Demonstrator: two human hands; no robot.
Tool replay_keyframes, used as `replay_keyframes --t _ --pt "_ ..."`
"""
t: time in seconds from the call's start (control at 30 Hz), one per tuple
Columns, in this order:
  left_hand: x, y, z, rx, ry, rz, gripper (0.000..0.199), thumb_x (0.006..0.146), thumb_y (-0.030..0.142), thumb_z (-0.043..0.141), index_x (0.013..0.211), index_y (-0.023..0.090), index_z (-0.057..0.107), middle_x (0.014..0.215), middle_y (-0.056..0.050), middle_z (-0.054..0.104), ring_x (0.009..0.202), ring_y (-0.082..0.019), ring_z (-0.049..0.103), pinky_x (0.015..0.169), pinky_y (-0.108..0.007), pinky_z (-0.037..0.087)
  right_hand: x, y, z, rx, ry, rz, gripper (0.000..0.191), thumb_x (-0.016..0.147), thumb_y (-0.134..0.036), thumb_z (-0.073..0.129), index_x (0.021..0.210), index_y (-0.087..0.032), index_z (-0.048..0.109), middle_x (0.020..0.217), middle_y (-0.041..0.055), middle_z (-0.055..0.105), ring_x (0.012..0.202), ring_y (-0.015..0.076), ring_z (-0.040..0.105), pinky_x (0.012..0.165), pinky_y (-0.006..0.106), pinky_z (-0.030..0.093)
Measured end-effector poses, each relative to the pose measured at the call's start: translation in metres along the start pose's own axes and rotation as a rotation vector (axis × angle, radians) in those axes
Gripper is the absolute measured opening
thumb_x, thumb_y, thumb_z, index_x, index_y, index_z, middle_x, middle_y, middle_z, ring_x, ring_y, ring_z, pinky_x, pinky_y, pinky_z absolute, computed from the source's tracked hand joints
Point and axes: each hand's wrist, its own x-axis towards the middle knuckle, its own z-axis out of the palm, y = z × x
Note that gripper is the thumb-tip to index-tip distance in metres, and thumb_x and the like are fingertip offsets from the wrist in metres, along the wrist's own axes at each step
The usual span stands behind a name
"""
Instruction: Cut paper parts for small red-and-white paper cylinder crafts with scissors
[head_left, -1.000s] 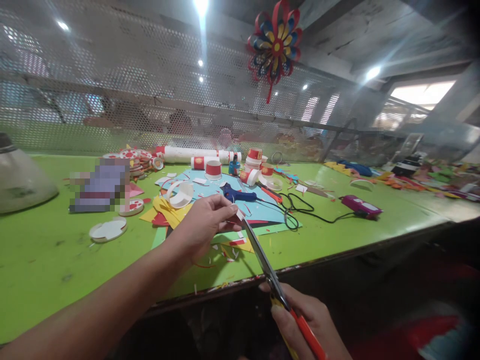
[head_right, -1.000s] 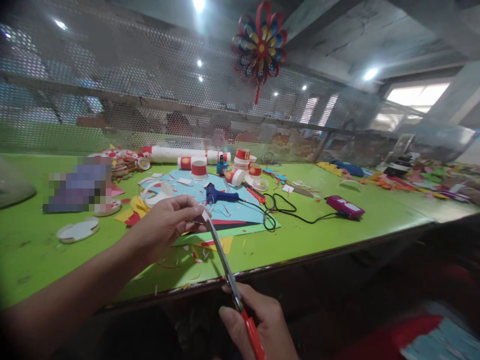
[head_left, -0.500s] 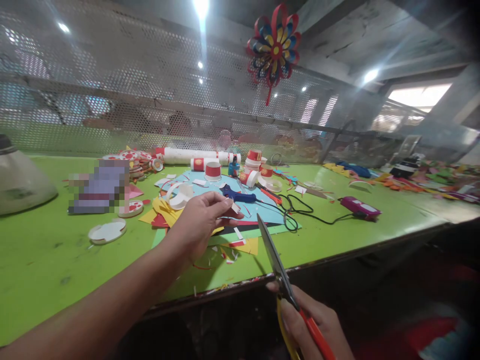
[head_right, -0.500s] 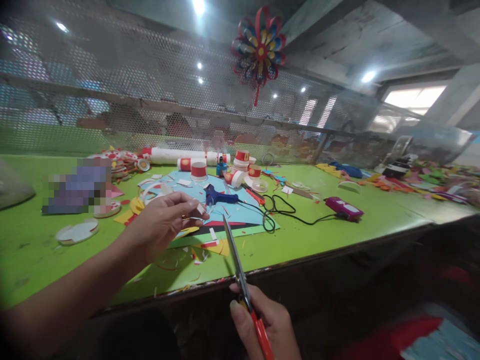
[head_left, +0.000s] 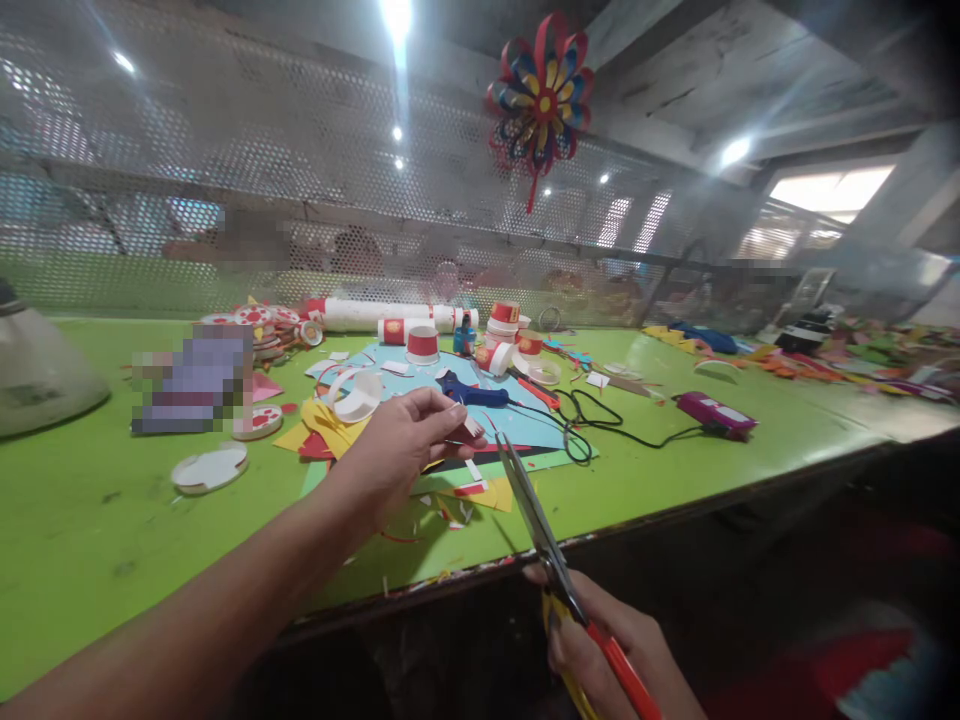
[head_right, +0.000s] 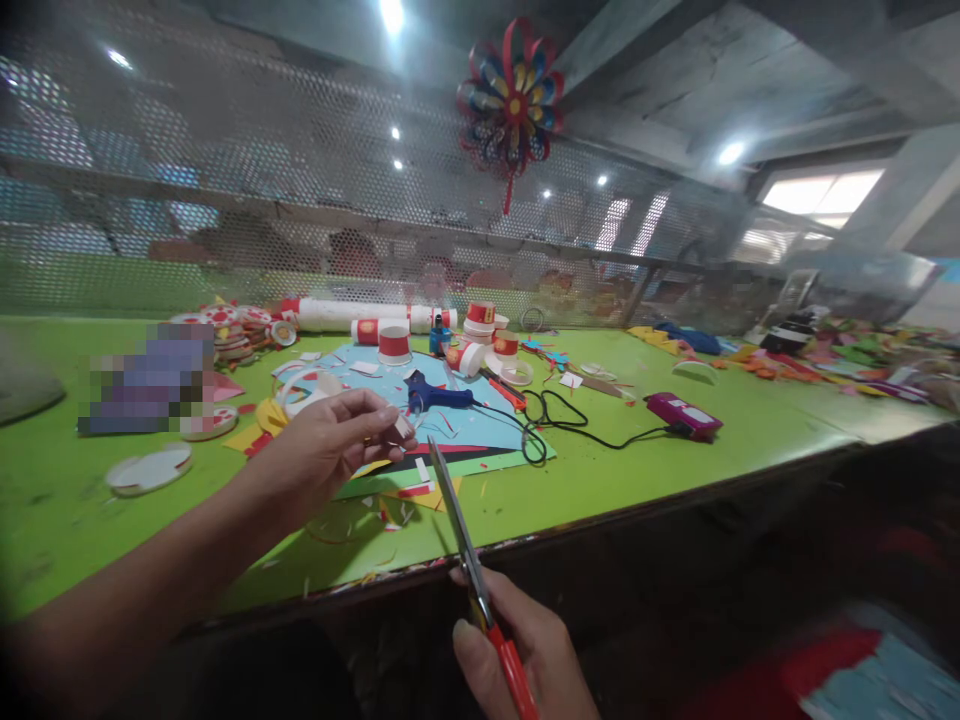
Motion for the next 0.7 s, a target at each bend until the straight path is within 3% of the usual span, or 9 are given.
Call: replay_keyframes --t 0.2,0.37,0.53,0.7 --pt "0.000 0.000 0.002 0.009 -0.004 -0.012 0.020 0.068 0.022 0.074 0.062 0.014 0.056 0.066 0.000 0.059 0.065 -0.011 0.057 0.064 -0.025 0.051 0.004 -0.012 0.000 -0.024 -0.043 -0.075 0.049 0.086 -0.060 0.047 0.107 -0.021 0.068 0.062 -0.0023 0.048 0.053 0.0126 0.038 0.059 0.024 0.042" --pt "-0.002 -0.001 0.003 0.013 -0.011 -0.041 0.022 0.065 0.022 0.076 0.062 0.014 0.056 0.066 -0.001 0.059 0.066 -0.012 0.057 0.066 -0.027 0.051 0.007 -0.016 0.004 0.029 -0.060 -0.082 0.047 0.088 -0.057 0.048 0.108 -0.021 0.067 0.064 -0.0017 0.048 0.067 0.0161 0.050 0.068 0.024 0.047" --pt "-0.001 -0.002 0.003 0.009 -0.024 -0.052 0.021 0.067 0.022 0.074 0.063 0.014 0.055 0.066 -0.002 0.062 0.066 -0.014 0.061 0.069 -0.030 0.053 0.008 -0.019 0.005 0.030 -0.078 -0.091 0.045 0.088 -0.056 0.048 0.108 -0.020 0.067 0.080 0.0028 0.062 0.067 0.0153 0.054 0.061 0.022 0.047" --pt "-0.002 -0.001 0.005 0.019 -0.010 -0.042 0.021 0.066 0.020 0.073 0.060 0.014 0.054 0.064 -0.003 0.062 0.064 -0.014 0.060 0.067 -0.030 0.053 0.010 -0.024 0.003 0.044 -0.121 -0.110 0.038 0.091 -0.051 0.047 0.106 -0.022 0.067 0.077 0.0006 0.062 0.067 0.0142 0.053 0.061 0.020 0.045"
